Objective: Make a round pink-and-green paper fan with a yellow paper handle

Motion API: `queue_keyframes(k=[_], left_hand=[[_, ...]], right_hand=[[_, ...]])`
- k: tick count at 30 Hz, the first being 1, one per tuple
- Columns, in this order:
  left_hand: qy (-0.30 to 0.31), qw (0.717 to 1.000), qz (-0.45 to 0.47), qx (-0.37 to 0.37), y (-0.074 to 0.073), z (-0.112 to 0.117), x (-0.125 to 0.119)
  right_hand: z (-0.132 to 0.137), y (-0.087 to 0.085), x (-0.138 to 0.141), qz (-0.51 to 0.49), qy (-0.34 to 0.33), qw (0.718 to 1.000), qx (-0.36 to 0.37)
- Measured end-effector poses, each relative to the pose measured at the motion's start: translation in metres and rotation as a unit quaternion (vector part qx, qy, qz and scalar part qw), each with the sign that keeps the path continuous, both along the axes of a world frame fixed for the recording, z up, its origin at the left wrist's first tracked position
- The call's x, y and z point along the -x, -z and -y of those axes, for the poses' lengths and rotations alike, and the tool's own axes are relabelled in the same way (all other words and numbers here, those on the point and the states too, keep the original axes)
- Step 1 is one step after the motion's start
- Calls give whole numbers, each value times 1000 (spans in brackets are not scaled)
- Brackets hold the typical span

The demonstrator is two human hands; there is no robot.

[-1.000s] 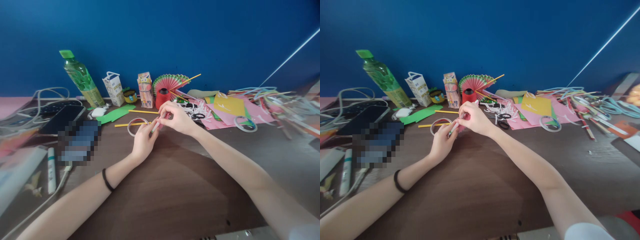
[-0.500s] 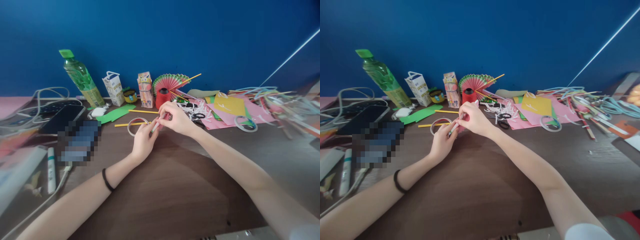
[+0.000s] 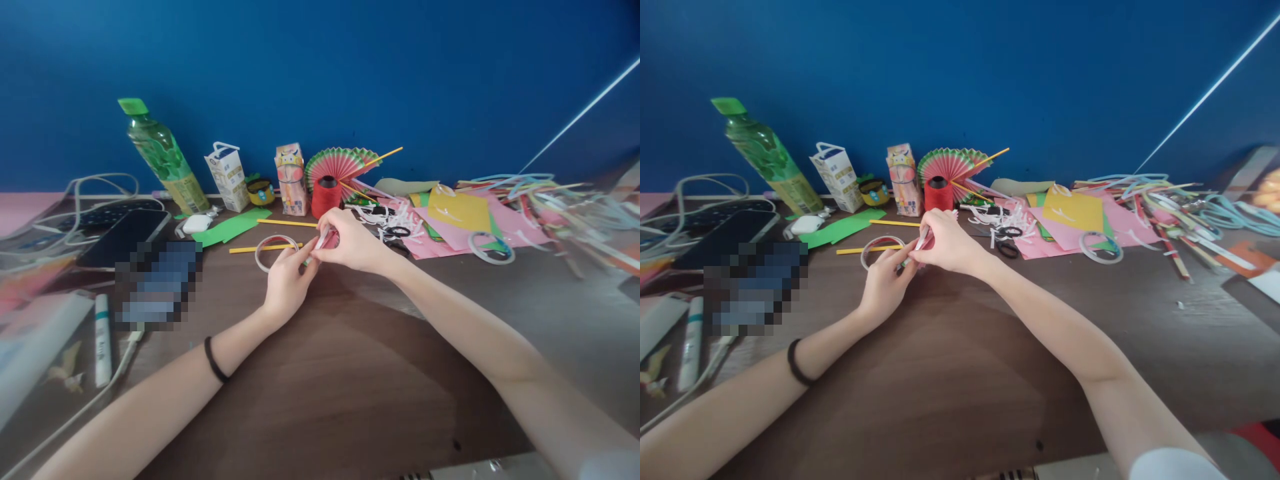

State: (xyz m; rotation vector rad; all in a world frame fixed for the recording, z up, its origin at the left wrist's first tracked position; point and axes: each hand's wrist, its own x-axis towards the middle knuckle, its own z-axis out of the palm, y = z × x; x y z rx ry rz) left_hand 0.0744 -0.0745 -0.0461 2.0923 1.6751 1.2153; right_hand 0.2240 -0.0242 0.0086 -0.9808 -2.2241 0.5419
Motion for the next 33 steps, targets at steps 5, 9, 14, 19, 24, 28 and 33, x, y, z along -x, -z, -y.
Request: queue_keyframes(k=[5,9,14,19,24,28,33], left_hand=[[-2,1000,-7,4,0,0,0],[-10,1000,-22,5,0,0,0],[-18,999,-28,-5,1,0,0],[-23,1000,-2,-4,1,-1,0],[-9,999,40,21,-2,0,-2],[-9,997,77,29,-5,2,-3],[-17,997,70,16,-3,2,-3]], right_hand=[[3,0,2,18,14,1000,1],[6,0,5,32,26,999,8],[8,1,6,34,43,998,0],[0,-2,-3,3,-2,1000,22],[-7,-4,-8,-46,0,999,12],[-6,-3,-6,-58,14,998,-5],[-4,-2,-4,-51,22,998,-23]])
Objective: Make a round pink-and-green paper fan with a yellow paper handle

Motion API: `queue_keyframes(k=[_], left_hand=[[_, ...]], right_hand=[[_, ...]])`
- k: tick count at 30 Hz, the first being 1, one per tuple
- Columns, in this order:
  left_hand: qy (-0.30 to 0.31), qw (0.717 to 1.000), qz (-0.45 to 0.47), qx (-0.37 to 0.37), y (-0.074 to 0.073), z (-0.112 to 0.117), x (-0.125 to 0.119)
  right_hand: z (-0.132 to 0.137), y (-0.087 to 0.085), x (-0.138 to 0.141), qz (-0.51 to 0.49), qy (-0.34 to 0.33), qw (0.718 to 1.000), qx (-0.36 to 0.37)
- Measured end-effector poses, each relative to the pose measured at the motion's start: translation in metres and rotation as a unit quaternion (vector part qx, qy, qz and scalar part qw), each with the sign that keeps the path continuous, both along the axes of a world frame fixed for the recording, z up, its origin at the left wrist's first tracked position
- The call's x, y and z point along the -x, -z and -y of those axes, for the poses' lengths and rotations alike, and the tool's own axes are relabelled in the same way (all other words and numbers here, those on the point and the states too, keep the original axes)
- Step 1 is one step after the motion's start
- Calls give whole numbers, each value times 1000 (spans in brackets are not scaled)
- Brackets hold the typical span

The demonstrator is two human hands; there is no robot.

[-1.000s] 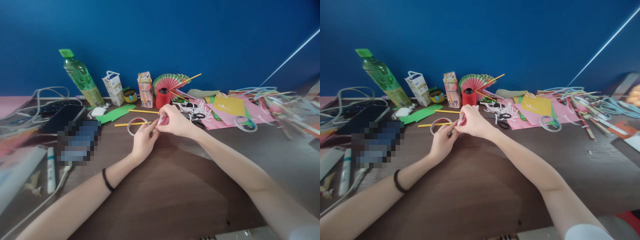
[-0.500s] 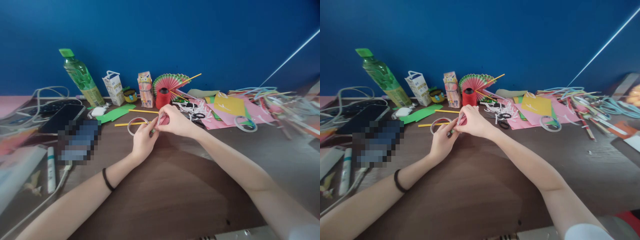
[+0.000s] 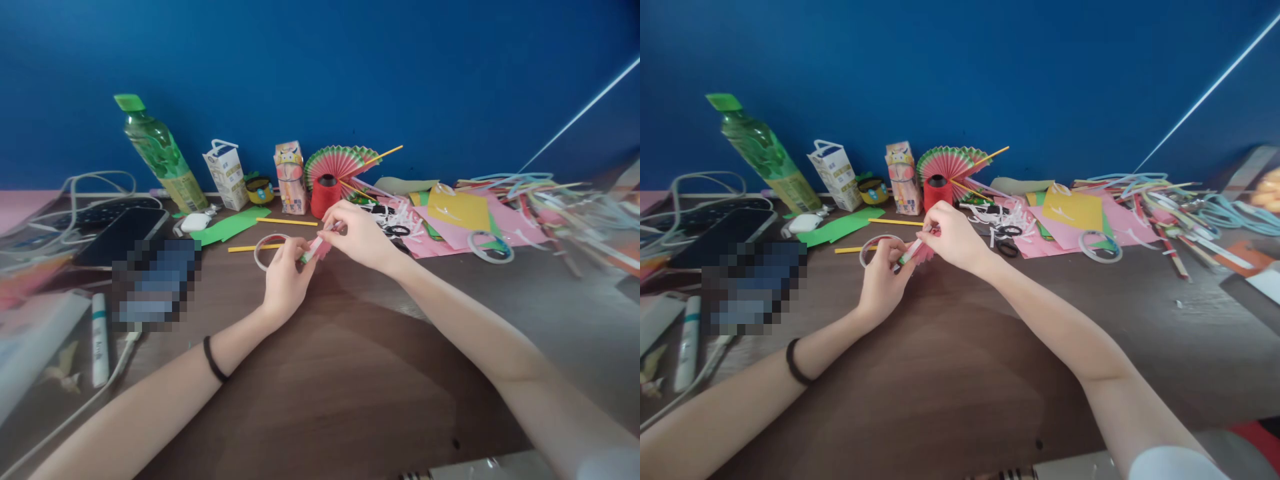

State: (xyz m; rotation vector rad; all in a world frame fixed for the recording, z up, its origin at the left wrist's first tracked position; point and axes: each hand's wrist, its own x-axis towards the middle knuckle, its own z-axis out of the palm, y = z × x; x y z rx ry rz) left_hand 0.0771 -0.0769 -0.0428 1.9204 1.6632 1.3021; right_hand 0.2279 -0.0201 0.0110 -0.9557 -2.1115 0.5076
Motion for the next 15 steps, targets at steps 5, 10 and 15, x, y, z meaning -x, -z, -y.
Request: queue_keyframes(k=[5,10,15], left_hand=[[12,1000,13,-5,2,-1,0],[10,999,31,0,2,0,0],[10,999,40,-2,3,-1,-1]], right_hand=[[2,0,1,10,10,1000,-15],[4,1,3,12,14,999,-30],[4,3,4,10,15,999,-33]])
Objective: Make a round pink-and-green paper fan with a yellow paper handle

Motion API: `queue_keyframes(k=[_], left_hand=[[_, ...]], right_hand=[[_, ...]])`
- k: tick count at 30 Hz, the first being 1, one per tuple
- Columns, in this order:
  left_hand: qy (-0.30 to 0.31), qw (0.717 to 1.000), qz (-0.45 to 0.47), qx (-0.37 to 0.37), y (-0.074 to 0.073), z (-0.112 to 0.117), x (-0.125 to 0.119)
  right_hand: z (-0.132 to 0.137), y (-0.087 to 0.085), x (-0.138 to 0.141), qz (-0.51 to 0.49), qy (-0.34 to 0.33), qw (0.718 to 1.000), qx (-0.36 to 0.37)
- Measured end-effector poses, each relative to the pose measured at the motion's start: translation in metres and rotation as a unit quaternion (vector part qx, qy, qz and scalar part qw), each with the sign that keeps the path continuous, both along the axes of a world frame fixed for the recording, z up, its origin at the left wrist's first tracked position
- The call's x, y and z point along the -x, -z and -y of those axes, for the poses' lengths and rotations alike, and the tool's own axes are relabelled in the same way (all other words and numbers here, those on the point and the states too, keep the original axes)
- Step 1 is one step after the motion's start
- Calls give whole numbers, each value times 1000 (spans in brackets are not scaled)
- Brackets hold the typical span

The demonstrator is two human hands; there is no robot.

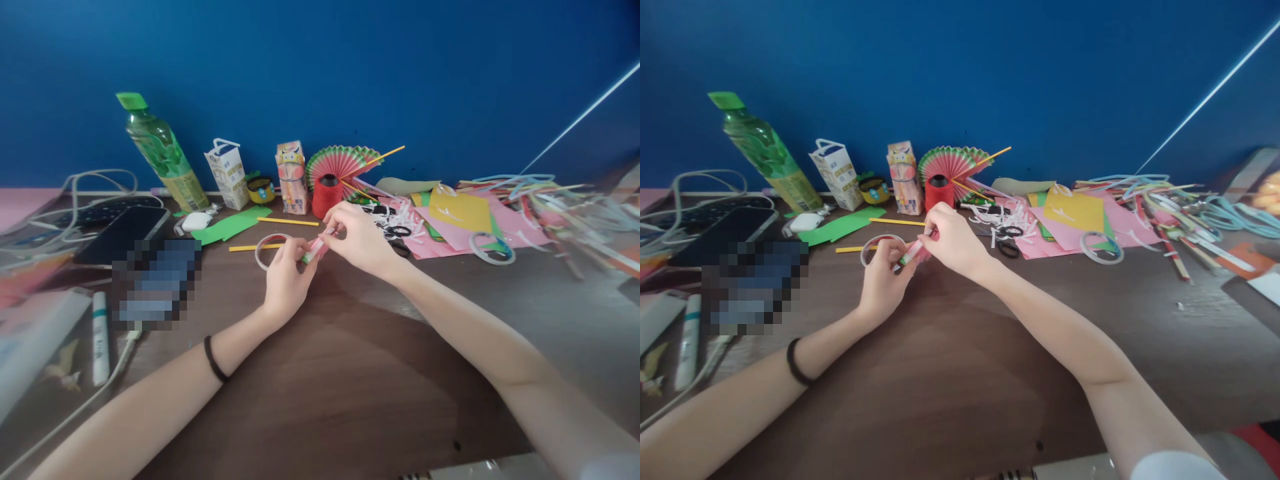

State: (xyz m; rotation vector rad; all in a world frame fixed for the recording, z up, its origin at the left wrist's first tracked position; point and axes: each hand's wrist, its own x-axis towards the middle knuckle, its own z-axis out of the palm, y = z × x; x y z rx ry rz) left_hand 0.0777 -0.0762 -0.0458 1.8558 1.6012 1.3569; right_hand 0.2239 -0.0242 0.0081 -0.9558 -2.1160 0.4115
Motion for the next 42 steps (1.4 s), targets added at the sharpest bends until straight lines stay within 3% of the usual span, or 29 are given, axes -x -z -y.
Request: queue_keyframes(k=[12,23,42], left_hand=[[6,1000,1,-16,2,-1,0],[-15,1000,10,1,-2,0,0],[9,999,-23,-40,0,1,0]], right_hand=[[1,5,1,5,25,999,-30],[-2,-14,-13,-10,-44,994,102],[4,-5,-2,19,13,999,26]])
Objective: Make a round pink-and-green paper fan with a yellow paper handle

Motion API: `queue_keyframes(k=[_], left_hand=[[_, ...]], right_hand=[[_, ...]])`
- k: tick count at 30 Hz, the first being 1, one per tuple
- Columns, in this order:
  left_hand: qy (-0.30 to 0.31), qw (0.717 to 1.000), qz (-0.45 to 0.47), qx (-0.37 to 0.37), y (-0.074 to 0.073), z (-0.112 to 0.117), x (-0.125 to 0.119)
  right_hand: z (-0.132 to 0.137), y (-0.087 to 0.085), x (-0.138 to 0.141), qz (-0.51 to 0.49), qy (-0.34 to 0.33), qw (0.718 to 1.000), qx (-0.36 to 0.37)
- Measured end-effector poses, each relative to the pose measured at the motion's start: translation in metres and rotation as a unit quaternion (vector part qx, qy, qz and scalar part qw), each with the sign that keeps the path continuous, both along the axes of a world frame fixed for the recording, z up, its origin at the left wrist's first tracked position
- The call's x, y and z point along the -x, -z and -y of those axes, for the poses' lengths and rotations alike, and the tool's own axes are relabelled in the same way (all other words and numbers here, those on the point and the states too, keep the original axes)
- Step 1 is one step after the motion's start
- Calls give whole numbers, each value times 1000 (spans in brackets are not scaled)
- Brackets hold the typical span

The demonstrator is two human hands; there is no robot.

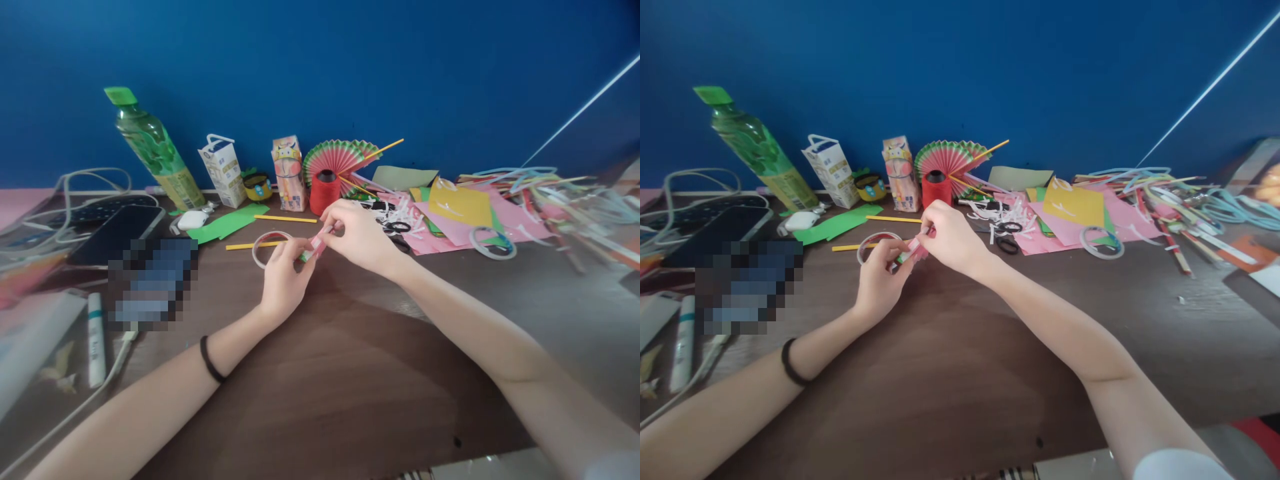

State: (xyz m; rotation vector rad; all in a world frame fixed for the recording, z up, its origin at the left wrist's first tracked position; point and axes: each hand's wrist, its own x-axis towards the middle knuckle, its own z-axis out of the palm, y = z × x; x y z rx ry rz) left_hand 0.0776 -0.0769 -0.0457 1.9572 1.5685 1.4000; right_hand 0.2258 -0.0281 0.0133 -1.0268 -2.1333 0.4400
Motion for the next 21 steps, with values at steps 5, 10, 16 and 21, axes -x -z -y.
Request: queue_keyframes(k=[5,10,16,21], left_hand=[[3,1000,9,6,1,-2,0],[10,999,30,19,3,-4,0],[16,999,43,28,4,-5,0],[8,999,40,31,4,-4,0]], right_hand=[[0,2,1,10,3,1000,-5],[2,5,3,54,5,997,-56],[11,2,5,107,22,991,-80],[12,2,5,102,13,991,-85]])
